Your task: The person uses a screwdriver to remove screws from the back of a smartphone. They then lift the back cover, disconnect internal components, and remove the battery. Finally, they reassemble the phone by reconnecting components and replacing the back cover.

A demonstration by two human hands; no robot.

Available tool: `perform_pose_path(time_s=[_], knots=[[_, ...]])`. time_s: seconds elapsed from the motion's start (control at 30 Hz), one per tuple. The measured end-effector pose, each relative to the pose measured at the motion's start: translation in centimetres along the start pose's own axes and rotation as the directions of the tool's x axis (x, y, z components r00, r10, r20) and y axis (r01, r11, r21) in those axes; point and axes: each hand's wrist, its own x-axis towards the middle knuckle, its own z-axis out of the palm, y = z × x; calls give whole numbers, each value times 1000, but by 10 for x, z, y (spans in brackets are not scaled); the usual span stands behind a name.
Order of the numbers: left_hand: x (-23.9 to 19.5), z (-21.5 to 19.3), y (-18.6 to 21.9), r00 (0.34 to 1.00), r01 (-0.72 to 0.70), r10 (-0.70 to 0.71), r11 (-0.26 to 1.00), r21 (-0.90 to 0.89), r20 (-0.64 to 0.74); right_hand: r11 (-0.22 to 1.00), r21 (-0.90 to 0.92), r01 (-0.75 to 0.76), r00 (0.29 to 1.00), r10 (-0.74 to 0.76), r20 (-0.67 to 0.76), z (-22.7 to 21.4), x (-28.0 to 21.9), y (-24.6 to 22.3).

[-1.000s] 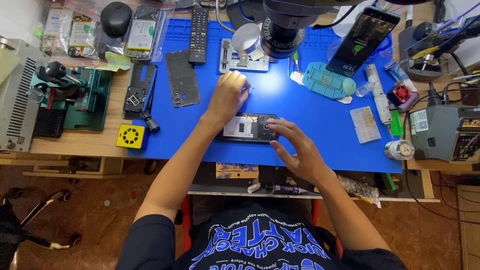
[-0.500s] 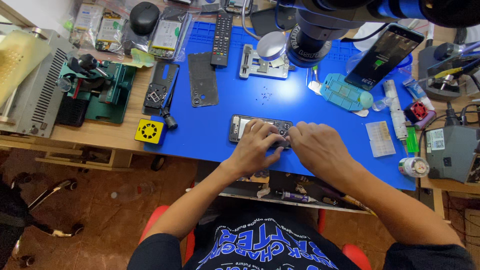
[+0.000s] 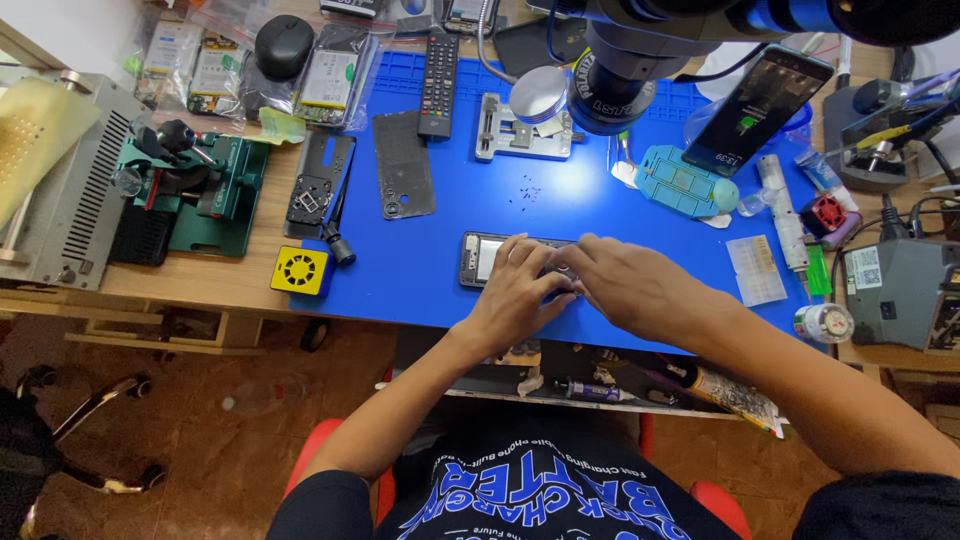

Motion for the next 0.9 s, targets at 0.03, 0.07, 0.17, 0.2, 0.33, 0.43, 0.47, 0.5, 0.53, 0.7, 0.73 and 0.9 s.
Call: perform_pose_path(time_s=[0.03,0.07,0.17,0.2,0.33,0.43,0.47,0.5,0.53,0.7,0.73,0.9], knots=[[1,0,-1,1000,-3,3,1000,-3,1,1000,0,-4,1000,4,1,-3,-1,-1],[1,0,-1,1000,-8,8,1000,-2,2,1000,13,-15,1000,15,-6,-5,-2,-3],[1,-1,-2,999,-4,4,1000,3,32,997,-60,-37,999,36,-19,4,-8,3],[2,-1,-3,999,1,-2,1000,12,52,987,-154,-47,999,42,-31,10,-11,7],[2,-6,-5,998,1,-1,1000,12,67,995,95,-6,1000,5,12,-9,-10,2],[2,-8,-6,996,9,-9,1000,9,90,986,-152,-72,997,67,-36,2,-18,12],[2,-8,-6,995,9,-10,1000,14,95,997,-73,-39,999,38,-15,-5,-19,13],[2,-9,-6,995,9,-10,1000,19,99,1000,8,-8,1000,8,3,-12,-19,15],[3,-10,-5,995,10,-12,1000,18,100,1000,9,-7,1000,7,5,-28,-23,14],[12,-17,-1,993,90,-79,988,-125,91,895,385,-223,962,267,-65,-63,-37,11],[11,-11,-5,993,89,-77,988,-126,93,894,387,-225,961,270,-65,-59,-38,11],[17,-4,-20,999,33,-34,995,-94,-14,721,638,-270,911,407,-74,-44,-47,18]])
